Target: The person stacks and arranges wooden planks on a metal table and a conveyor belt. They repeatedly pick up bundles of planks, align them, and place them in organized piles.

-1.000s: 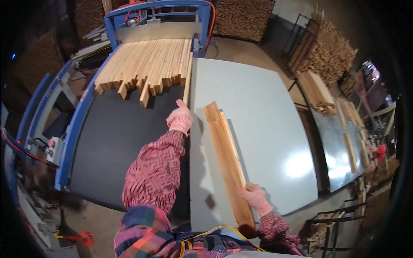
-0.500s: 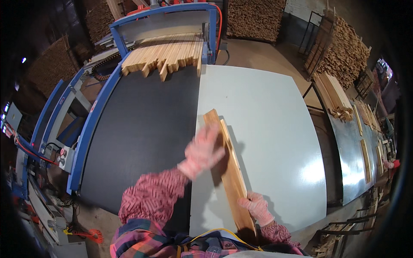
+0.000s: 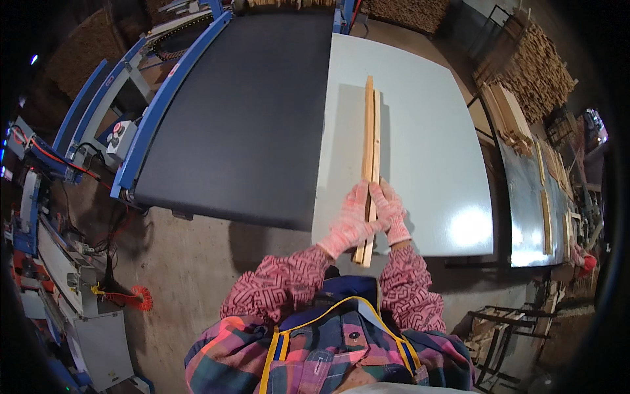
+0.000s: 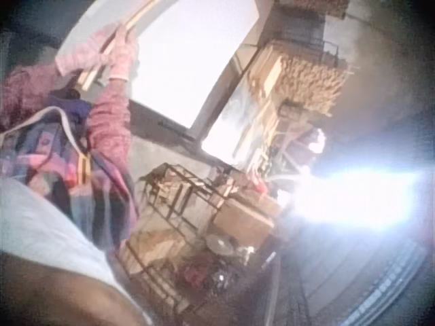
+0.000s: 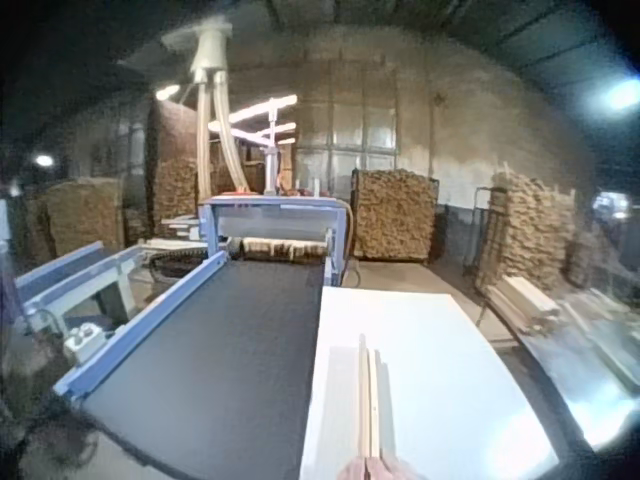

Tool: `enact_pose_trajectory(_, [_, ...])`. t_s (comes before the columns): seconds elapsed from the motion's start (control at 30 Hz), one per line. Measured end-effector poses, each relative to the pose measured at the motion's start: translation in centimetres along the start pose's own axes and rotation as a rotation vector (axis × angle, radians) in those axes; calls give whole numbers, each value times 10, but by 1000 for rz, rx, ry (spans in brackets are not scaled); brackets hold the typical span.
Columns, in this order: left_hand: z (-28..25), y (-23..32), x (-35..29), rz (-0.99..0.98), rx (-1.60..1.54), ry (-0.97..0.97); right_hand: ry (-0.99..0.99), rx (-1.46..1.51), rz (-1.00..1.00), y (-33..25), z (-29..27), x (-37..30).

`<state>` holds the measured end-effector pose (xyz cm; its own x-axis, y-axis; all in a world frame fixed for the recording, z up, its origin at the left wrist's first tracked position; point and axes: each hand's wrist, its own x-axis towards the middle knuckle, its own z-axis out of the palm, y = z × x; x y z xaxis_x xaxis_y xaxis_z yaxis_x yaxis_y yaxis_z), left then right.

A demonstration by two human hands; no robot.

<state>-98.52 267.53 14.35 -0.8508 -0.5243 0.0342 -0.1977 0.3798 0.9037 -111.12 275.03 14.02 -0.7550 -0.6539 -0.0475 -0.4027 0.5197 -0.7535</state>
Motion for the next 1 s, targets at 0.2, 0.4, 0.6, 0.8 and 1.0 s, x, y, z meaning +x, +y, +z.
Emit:
enact_pose_trajectory(0.2, [-39, 32, -19, -88, -106, 71, -128, 573, 27, 28, 7, -59])
enact_pose_trajectory(0.4, [5, 99, -54, 511, -275, 436, -220, 372, -32, 110, -56, -185])
enact_pose_trajectory(0.6, [221, 169, -29, 718, 85, -156, -137, 196, 322, 228, -137, -303])
enact_pose_trajectory(0.8, [453, 247, -33, 751, 419, -901, 285, 306, 703, 356, -272, -395])
enact_pose_trajectory(1.0, [649, 323, -54, 940, 796, -1470, 322, 15, 897, 516, -339, -333])
